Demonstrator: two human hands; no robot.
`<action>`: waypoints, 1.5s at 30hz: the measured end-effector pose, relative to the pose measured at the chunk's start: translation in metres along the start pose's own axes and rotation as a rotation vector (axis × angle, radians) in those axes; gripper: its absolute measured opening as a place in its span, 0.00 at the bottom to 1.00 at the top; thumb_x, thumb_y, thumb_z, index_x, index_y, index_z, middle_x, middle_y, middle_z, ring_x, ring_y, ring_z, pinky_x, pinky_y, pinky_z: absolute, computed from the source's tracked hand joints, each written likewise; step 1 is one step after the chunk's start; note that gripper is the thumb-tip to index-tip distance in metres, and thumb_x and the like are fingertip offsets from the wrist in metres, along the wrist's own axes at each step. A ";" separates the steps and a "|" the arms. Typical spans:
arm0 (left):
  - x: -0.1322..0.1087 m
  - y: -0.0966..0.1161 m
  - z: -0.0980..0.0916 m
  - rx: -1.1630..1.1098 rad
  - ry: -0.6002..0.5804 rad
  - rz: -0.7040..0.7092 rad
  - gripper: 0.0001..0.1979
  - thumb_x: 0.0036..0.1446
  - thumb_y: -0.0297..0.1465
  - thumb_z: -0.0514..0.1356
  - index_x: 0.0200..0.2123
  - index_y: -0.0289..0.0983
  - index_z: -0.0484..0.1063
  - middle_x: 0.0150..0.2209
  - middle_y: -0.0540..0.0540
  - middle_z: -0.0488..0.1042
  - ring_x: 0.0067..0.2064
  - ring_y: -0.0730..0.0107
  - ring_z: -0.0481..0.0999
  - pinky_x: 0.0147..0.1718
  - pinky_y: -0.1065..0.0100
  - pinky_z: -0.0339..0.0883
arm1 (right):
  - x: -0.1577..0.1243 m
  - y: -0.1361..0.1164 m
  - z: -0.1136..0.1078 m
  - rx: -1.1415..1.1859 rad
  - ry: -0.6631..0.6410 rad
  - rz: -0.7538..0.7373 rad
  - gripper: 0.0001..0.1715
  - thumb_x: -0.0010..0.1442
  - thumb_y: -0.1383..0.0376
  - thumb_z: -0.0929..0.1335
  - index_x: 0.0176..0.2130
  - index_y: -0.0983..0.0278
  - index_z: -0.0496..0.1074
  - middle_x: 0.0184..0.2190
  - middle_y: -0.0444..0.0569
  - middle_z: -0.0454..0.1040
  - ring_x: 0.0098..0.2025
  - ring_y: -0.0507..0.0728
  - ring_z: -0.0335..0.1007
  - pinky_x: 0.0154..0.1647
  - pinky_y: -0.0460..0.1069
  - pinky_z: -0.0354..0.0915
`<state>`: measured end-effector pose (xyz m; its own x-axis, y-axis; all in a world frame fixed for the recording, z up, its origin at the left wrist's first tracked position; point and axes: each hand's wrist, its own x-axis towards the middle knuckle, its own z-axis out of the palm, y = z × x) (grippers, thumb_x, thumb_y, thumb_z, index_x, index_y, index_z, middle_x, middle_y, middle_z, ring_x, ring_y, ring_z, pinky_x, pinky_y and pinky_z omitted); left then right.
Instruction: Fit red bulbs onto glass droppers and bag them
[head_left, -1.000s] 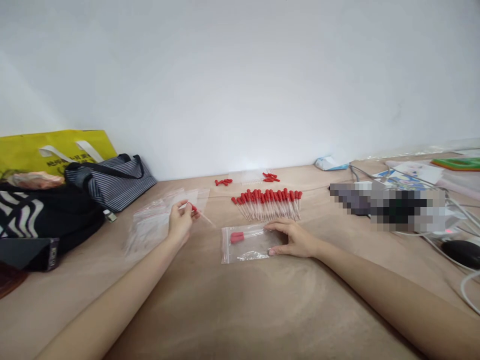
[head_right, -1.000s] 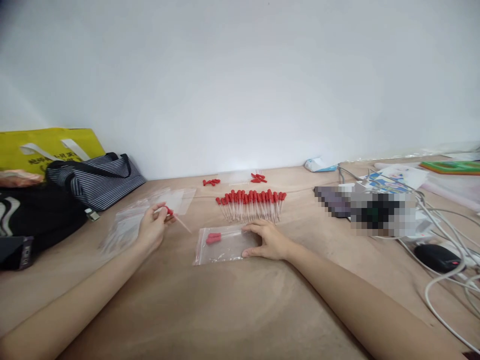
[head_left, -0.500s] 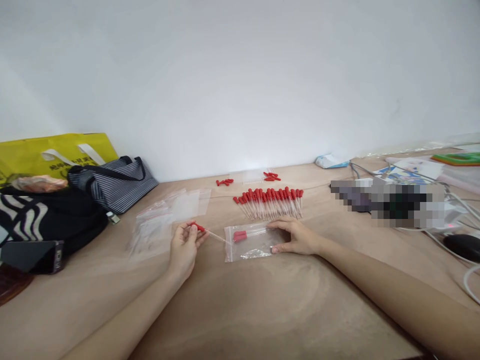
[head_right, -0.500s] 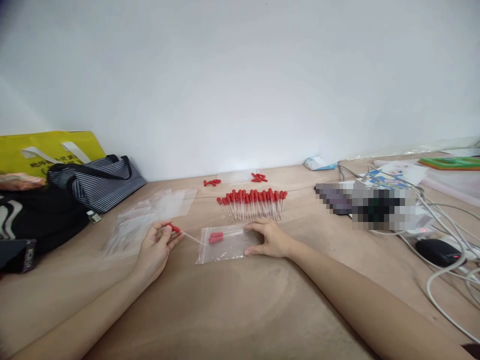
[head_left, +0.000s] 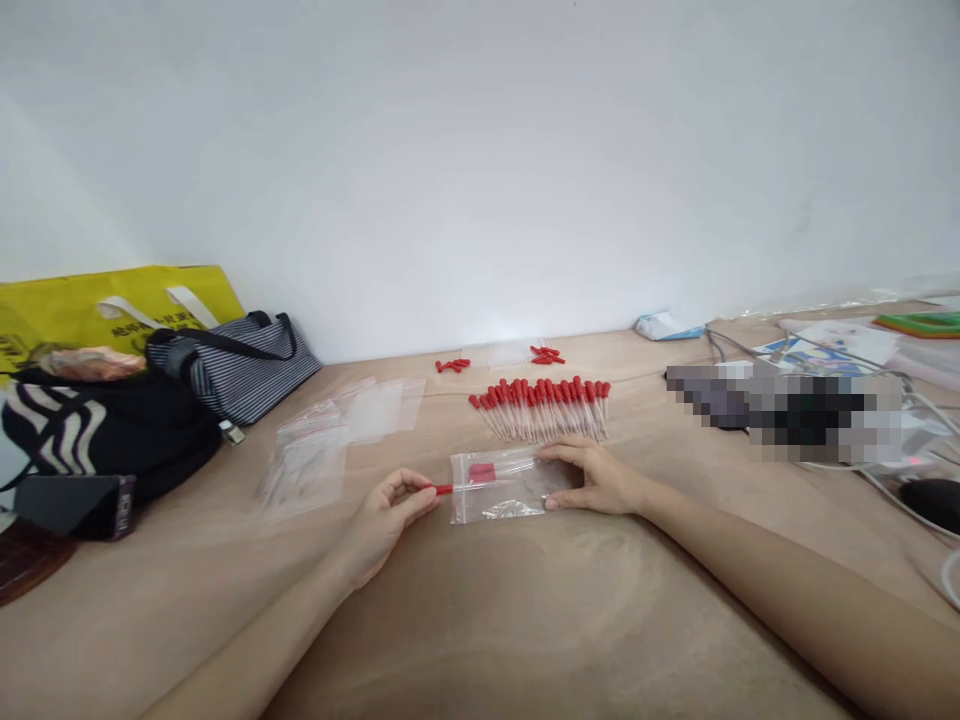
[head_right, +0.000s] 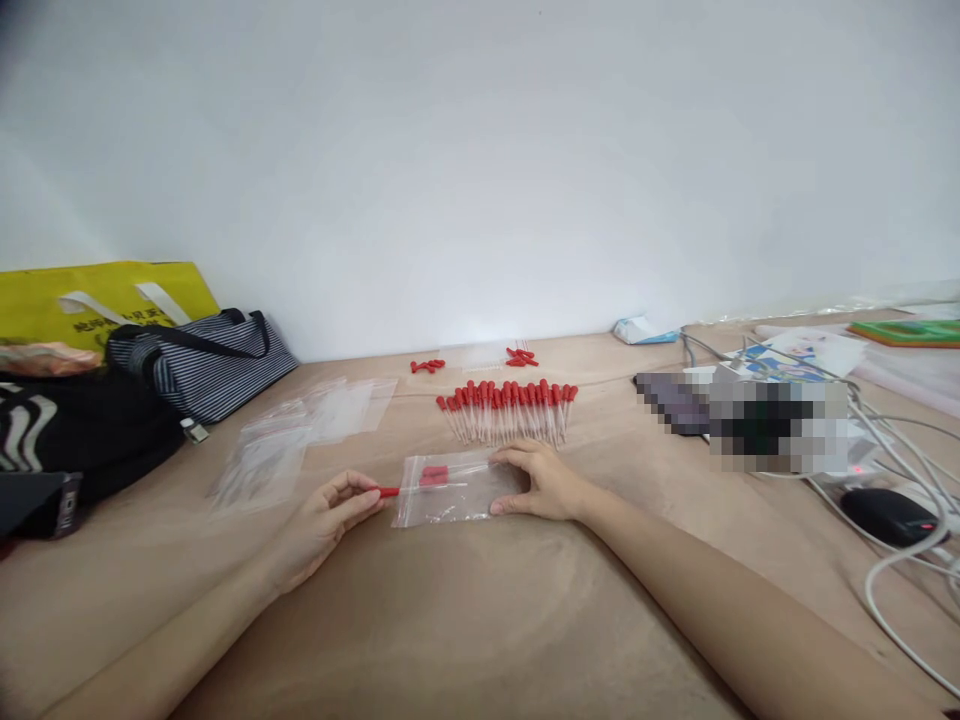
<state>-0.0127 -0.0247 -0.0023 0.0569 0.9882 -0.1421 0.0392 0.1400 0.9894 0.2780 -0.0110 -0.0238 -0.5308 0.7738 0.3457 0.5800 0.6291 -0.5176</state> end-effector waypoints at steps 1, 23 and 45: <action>-0.001 0.001 0.001 0.050 -0.053 0.002 0.12 0.35 0.33 0.67 0.24 0.35 0.68 0.27 0.48 0.74 0.30 0.71 0.74 0.31 0.71 0.67 | 0.000 0.000 0.000 0.001 0.001 0.002 0.35 0.44 0.48 0.68 0.48 0.63 0.66 0.46 0.54 0.67 0.48 0.59 0.62 0.49 0.55 0.58; 0.031 -0.005 0.024 0.453 -0.196 0.378 0.07 0.45 0.33 0.58 0.25 0.37 0.63 0.22 0.52 0.66 0.25 0.75 0.67 0.24 0.74 0.62 | 0.000 0.001 0.000 0.002 0.013 -0.001 0.35 0.44 0.47 0.68 0.48 0.63 0.66 0.46 0.54 0.67 0.48 0.60 0.62 0.48 0.55 0.58; 0.172 0.021 0.065 0.615 0.241 0.172 0.11 0.39 0.31 0.63 0.12 0.35 0.66 0.14 0.48 0.65 0.27 0.62 0.70 0.26 0.69 0.59 | 0.000 0.003 0.003 -0.008 -0.001 0.003 0.36 0.44 0.48 0.69 0.49 0.62 0.65 0.46 0.54 0.67 0.48 0.60 0.62 0.48 0.55 0.58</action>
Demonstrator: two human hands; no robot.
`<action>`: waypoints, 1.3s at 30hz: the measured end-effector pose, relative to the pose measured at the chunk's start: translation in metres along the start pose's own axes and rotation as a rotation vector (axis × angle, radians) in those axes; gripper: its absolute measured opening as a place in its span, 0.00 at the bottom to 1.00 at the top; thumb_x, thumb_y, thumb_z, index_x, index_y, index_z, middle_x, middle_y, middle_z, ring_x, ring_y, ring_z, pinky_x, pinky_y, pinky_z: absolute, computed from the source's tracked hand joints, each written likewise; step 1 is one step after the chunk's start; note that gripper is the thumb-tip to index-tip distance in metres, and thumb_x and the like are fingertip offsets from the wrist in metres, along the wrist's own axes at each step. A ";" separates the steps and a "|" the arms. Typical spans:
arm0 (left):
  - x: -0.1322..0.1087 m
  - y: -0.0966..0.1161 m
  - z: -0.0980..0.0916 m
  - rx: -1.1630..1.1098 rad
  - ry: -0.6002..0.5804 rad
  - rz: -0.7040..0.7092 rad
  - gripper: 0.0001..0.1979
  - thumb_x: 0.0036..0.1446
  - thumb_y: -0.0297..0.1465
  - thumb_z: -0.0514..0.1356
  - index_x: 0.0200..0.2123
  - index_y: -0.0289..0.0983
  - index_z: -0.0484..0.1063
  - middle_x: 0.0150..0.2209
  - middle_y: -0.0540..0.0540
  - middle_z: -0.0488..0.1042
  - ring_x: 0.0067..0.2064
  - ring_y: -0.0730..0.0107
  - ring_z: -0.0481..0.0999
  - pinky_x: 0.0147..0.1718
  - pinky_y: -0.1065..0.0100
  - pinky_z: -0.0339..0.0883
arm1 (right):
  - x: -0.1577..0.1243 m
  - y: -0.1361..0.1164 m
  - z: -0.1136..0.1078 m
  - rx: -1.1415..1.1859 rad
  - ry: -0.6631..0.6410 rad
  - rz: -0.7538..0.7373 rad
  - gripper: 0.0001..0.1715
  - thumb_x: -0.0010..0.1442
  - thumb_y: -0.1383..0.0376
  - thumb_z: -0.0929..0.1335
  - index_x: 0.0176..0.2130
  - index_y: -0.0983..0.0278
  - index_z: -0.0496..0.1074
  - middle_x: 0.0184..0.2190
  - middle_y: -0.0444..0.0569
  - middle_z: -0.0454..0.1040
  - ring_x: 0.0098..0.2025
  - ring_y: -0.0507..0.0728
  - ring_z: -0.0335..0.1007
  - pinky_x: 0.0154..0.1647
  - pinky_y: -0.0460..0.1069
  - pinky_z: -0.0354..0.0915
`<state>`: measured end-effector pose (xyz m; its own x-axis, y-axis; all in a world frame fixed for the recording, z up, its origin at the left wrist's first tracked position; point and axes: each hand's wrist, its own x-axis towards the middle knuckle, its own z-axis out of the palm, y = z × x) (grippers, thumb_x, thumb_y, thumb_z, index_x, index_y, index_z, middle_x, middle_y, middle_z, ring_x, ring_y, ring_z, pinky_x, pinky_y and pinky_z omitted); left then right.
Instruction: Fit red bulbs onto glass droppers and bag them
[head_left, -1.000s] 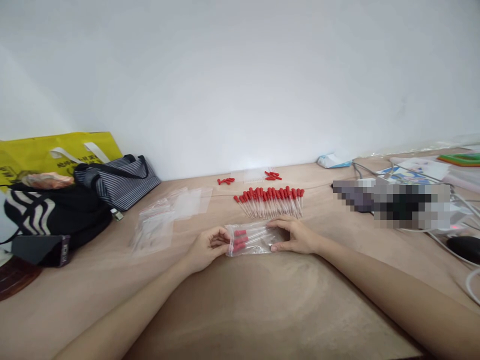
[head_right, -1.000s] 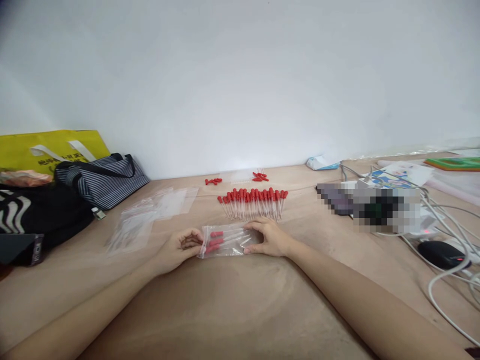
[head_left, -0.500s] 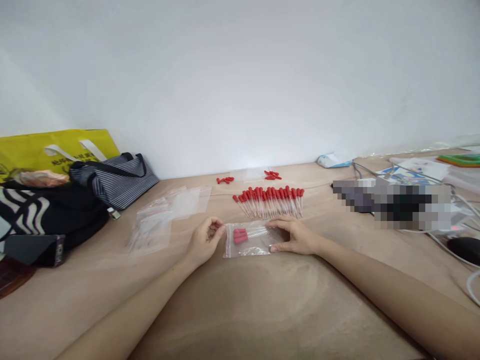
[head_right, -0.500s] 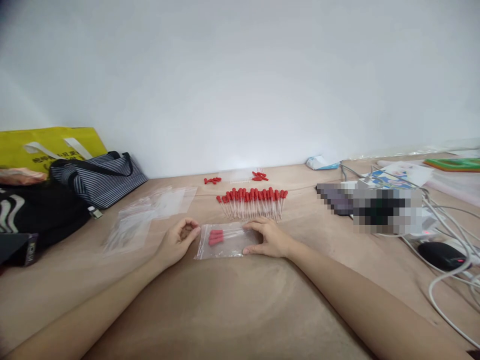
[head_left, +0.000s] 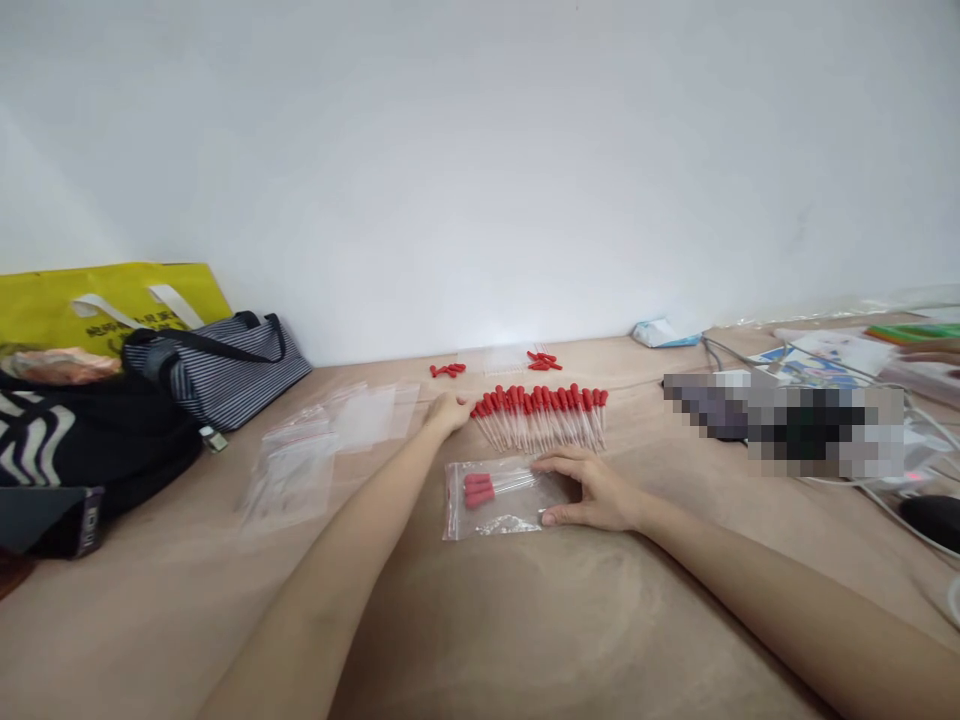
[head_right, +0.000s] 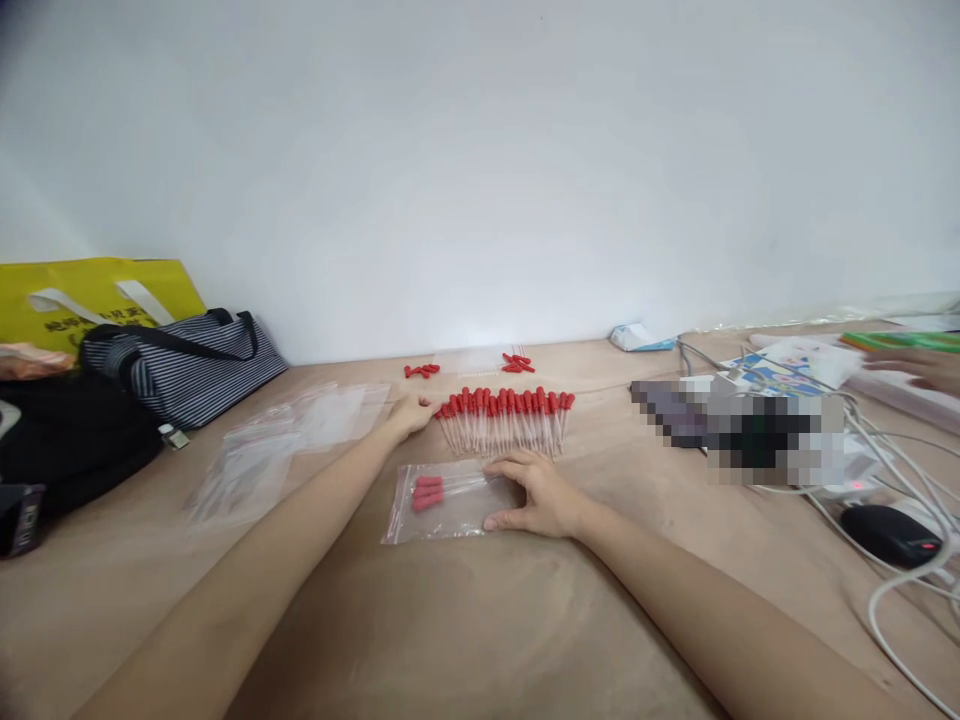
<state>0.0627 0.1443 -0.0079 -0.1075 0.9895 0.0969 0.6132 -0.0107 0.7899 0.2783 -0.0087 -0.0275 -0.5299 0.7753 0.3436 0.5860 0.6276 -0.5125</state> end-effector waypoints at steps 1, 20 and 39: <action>0.001 0.001 -0.002 -0.037 -0.001 -0.010 0.11 0.38 0.30 0.63 0.12 0.35 0.65 0.13 0.49 0.64 0.25 0.64 0.69 0.25 0.69 0.59 | 0.000 0.000 0.000 0.001 0.000 -0.001 0.36 0.44 0.48 0.69 0.49 0.62 0.65 0.46 0.54 0.67 0.48 0.60 0.62 0.48 0.55 0.58; -0.137 -0.048 -0.088 -0.789 0.230 0.108 0.19 0.39 0.40 0.64 0.32 0.36 0.63 0.24 0.53 0.68 0.28 0.76 0.70 0.32 0.68 0.70 | -0.002 0.000 0.000 0.002 0.014 0.007 0.35 0.44 0.48 0.69 0.48 0.62 0.65 0.46 0.53 0.67 0.48 0.60 0.62 0.49 0.56 0.59; -0.154 -0.036 -0.087 -0.250 -0.575 0.166 0.11 0.42 0.33 0.63 0.29 0.34 0.68 0.28 0.48 0.73 0.30 0.71 0.73 0.31 0.68 0.68 | -0.002 -0.001 0.000 -0.019 0.025 -0.014 0.33 0.46 0.49 0.69 0.48 0.63 0.66 0.45 0.53 0.68 0.48 0.59 0.63 0.48 0.54 0.59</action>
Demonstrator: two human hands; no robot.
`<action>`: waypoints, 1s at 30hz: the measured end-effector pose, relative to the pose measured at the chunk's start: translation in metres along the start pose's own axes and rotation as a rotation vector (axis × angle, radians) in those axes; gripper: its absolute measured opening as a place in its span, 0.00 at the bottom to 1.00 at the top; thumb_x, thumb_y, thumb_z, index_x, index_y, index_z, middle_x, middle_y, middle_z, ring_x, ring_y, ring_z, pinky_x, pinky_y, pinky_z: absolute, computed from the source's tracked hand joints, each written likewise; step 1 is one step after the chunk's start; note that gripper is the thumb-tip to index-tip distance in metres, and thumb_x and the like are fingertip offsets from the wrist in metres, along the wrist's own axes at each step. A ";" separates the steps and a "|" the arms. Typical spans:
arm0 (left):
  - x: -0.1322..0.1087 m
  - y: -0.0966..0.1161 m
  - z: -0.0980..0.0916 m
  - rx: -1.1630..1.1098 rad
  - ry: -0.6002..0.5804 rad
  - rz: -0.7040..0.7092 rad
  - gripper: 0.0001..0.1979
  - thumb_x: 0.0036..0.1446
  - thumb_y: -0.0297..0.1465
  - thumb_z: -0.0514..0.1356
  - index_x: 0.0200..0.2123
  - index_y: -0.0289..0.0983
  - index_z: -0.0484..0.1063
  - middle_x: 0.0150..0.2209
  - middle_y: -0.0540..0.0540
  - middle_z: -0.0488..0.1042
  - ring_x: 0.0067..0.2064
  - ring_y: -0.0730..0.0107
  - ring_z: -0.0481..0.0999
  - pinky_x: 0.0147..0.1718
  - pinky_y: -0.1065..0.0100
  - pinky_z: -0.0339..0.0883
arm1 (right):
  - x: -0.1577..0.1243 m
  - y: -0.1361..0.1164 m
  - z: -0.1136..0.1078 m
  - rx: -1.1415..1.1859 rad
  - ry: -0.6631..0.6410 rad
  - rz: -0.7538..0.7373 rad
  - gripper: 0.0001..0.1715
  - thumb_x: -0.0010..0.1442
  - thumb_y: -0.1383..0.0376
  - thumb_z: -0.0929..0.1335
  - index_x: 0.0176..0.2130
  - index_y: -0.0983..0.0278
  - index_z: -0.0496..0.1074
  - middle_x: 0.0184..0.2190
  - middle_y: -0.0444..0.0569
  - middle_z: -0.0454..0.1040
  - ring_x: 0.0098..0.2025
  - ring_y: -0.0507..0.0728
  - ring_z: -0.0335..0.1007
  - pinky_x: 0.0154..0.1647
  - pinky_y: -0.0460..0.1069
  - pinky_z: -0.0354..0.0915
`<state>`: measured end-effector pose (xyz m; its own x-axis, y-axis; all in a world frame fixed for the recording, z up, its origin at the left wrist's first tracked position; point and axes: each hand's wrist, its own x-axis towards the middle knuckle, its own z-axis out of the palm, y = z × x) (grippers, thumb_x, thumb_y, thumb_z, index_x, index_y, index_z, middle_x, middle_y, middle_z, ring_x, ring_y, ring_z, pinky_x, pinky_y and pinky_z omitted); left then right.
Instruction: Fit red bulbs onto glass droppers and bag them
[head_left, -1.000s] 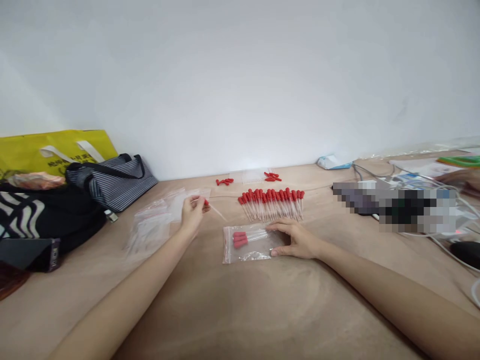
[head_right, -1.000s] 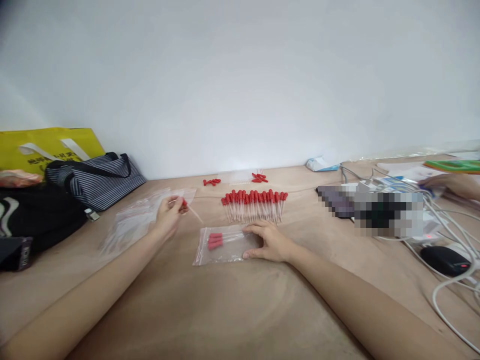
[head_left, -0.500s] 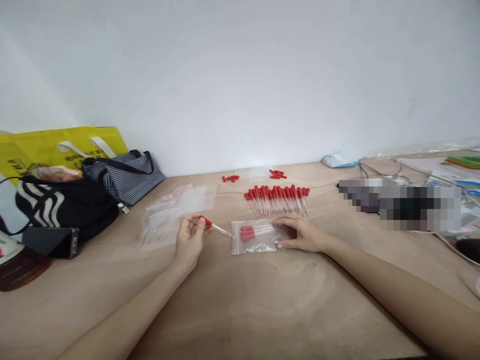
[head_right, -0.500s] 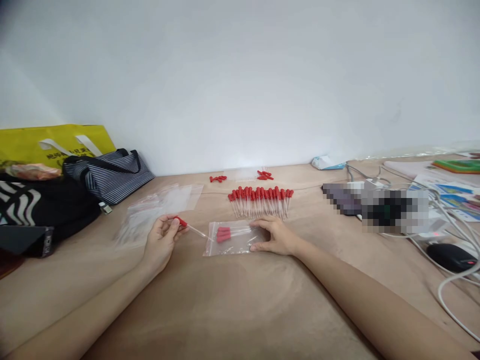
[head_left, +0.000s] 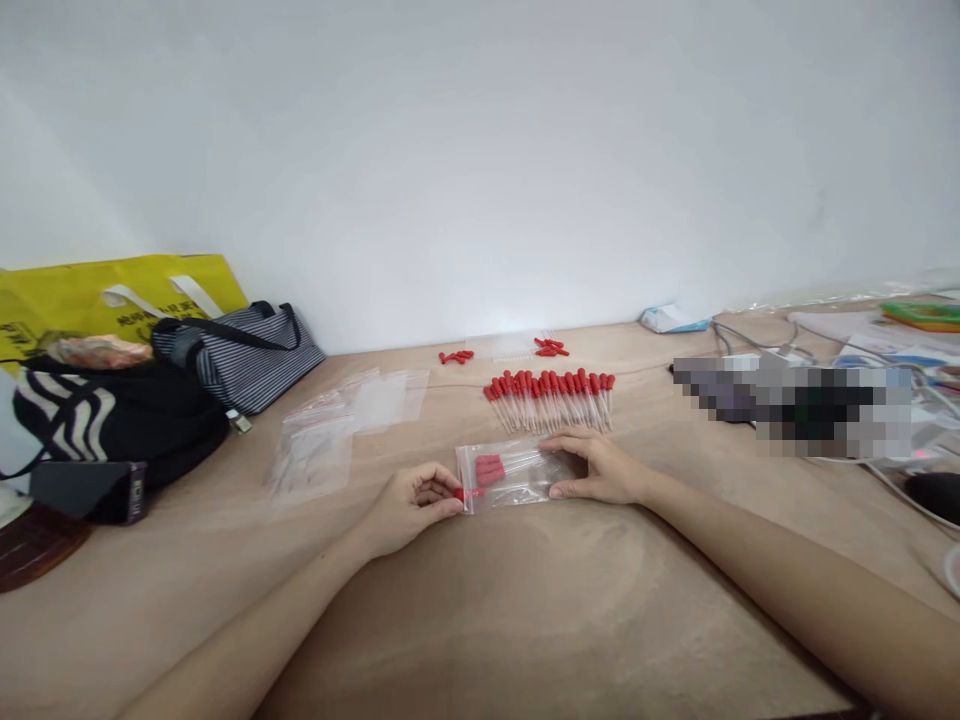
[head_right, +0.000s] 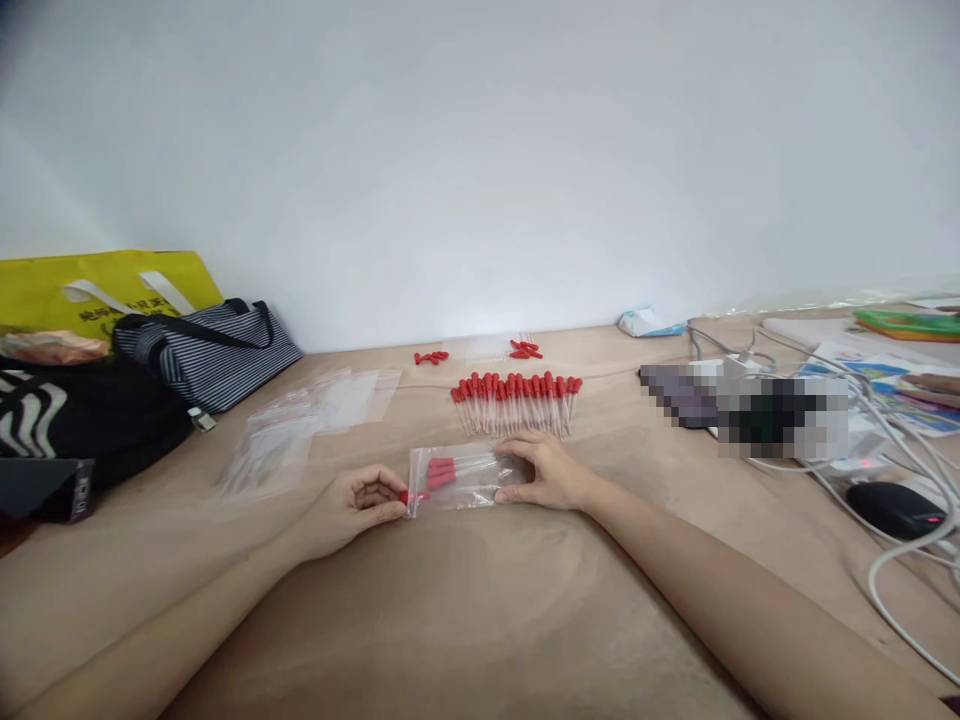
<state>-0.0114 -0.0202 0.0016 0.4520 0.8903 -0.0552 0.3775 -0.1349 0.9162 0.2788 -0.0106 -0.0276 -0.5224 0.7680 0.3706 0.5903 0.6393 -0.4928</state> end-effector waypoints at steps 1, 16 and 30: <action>0.001 0.002 0.001 0.005 -0.021 0.016 0.11 0.43 0.33 0.63 0.30 0.34 0.68 0.29 0.47 0.73 0.31 0.71 0.73 0.33 0.68 0.68 | 0.000 0.000 0.000 0.002 0.000 -0.002 0.33 0.46 0.49 0.69 0.48 0.63 0.66 0.45 0.53 0.68 0.47 0.59 0.63 0.48 0.54 0.59; 0.019 0.005 0.014 0.251 0.025 0.136 0.11 0.44 0.35 0.62 0.25 0.35 0.62 0.21 0.54 0.67 0.20 0.79 0.64 0.20 0.76 0.58 | 0.000 -0.001 -0.002 0.001 -0.024 -0.008 0.34 0.46 0.49 0.68 0.48 0.63 0.66 0.46 0.53 0.68 0.48 0.59 0.62 0.48 0.54 0.58; 0.029 -0.006 0.001 0.159 0.040 0.152 0.11 0.42 0.32 0.62 0.25 0.35 0.61 0.21 0.54 0.65 0.22 0.78 0.64 0.23 0.75 0.61 | -0.001 -0.004 -0.003 0.029 -0.083 -0.072 0.37 0.43 0.48 0.70 0.50 0.61 0.64 0.47 0.53 0.66 0.49 0.61 0.60 0.49 0.57 0.57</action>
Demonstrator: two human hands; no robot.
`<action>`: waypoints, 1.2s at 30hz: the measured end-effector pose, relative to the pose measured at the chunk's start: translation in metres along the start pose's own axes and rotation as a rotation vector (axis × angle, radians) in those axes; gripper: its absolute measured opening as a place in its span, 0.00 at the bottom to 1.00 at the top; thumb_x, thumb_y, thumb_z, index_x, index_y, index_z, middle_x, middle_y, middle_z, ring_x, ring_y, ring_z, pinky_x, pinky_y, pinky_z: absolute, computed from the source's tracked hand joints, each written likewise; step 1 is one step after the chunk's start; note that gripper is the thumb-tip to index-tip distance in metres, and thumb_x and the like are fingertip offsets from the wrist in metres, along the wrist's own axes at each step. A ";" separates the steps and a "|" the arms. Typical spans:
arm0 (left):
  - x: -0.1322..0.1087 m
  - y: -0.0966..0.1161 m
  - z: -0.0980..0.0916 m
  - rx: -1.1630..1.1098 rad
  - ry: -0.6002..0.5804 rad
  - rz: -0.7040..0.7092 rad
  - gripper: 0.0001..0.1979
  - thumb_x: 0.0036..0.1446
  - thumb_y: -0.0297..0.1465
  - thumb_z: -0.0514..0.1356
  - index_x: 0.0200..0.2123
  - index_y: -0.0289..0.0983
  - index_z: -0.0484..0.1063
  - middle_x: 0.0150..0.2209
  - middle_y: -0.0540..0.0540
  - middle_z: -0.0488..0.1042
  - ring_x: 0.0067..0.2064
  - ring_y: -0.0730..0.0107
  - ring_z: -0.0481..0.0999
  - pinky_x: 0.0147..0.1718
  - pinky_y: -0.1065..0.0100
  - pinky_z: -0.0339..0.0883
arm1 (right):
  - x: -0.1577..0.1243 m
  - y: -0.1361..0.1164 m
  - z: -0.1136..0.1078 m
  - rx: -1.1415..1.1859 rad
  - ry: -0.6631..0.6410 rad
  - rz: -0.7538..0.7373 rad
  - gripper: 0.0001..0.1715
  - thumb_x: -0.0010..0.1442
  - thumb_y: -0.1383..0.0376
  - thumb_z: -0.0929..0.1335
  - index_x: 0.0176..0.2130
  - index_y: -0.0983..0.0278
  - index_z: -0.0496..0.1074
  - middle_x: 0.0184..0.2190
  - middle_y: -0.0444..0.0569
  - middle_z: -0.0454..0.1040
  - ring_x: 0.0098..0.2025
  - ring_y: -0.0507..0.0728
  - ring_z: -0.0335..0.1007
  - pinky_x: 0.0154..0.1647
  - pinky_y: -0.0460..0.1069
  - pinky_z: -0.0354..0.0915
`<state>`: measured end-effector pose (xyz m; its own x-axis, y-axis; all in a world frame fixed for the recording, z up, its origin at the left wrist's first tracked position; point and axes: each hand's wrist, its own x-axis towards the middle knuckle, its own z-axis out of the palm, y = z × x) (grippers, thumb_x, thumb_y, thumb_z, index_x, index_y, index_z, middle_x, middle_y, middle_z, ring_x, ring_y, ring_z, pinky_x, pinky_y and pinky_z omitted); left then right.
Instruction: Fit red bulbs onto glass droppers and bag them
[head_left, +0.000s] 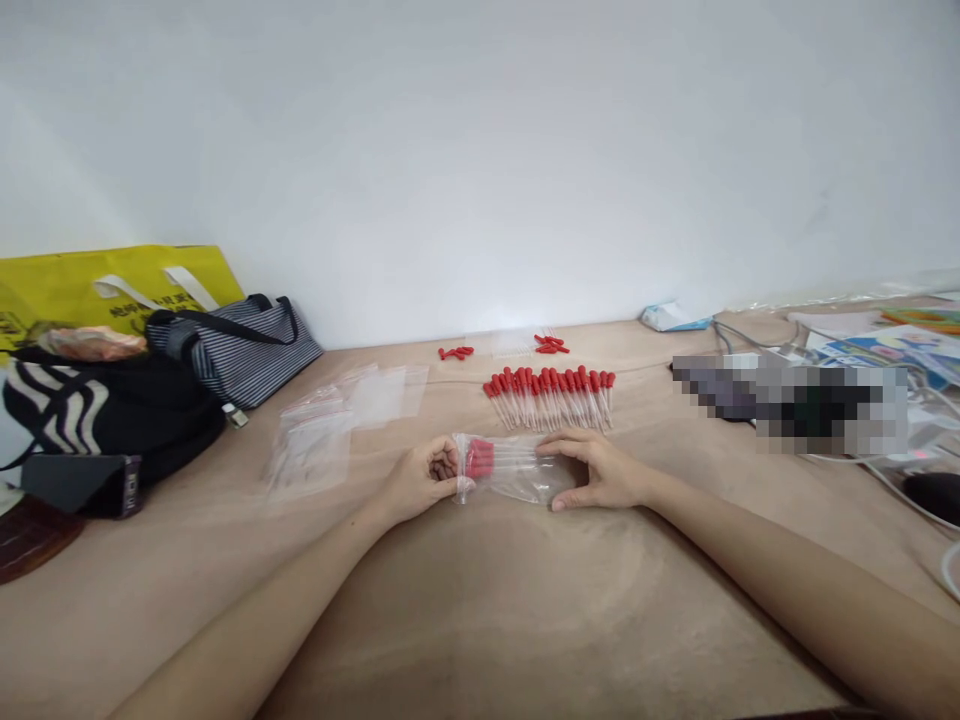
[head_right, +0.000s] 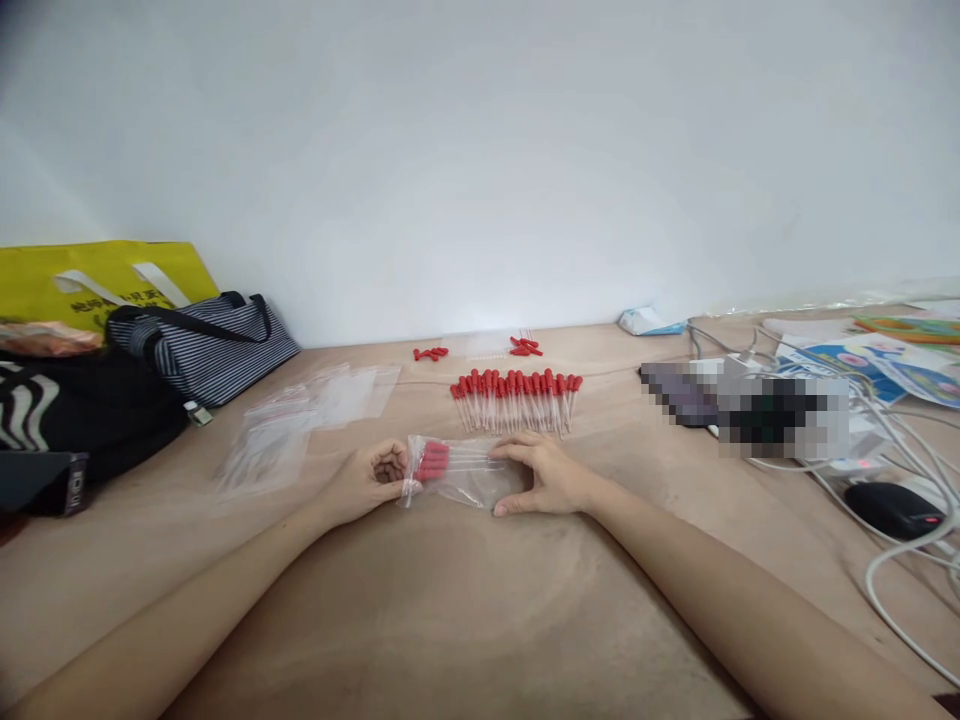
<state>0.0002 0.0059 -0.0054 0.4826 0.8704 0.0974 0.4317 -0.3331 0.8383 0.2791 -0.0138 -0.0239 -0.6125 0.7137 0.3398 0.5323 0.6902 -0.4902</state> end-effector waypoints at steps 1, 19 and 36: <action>0.000 -0.001 0.000 0.008 0.012 -0.008 0.12 0.42 0.32 0.62 0.25 0.35 0.61 0.21 0.54 0.65 0.22 0.78 0.64 0.22 0.75 0.60 | 0.000 0.000 0.000 -0.002 0.005 -0.003 0.37 0.43 0.48 0.70 0.50 0.61 0.64 0.47 0.53 0.65 0.49 0.60 0.60 0.49 0.57 0.57; -0.001 0.002 -0.004 -0.123 0.017 -0.065 0.11 0.41 0.32 0.62 0.25 0.35 0.62 0.21 0.54 0.65 0.23 0.78 0.65 0.23 0.74 0.61 | 0.002 0.000 0.007 -0.085 0.103 -0.042 0.19 0.56 0.57 0.63 0.45 0.62 0.68 0.43 0.53 0.68 0.44 0.57 0.64 0.45 0.54 0.61; 0.150 -0.018 0.004 0.135 0.347 -0.312 0.09 0.40 0.31 0.62 0.15 0.35 0.67 0.15 0.51 0.66 0.27 0.68 0.68 0.26 0.71 0.57 | 0.003 -0.001 0.006 -0.067 0.083 -0.013 0.20 0.55 0.57 0.64 0.46 0.63 0.67 0.42 0.53 0.68 0.44 0.58 0.64 0.45 0.54 0.61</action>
<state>0.0678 0.1410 -0.0079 0.0414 0.9982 0.0445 0.6219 -0.0606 0.7808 0.2732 -0.0127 -0.0278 -0.5704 0.7102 0.4126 0.5639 0.7039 -0.4318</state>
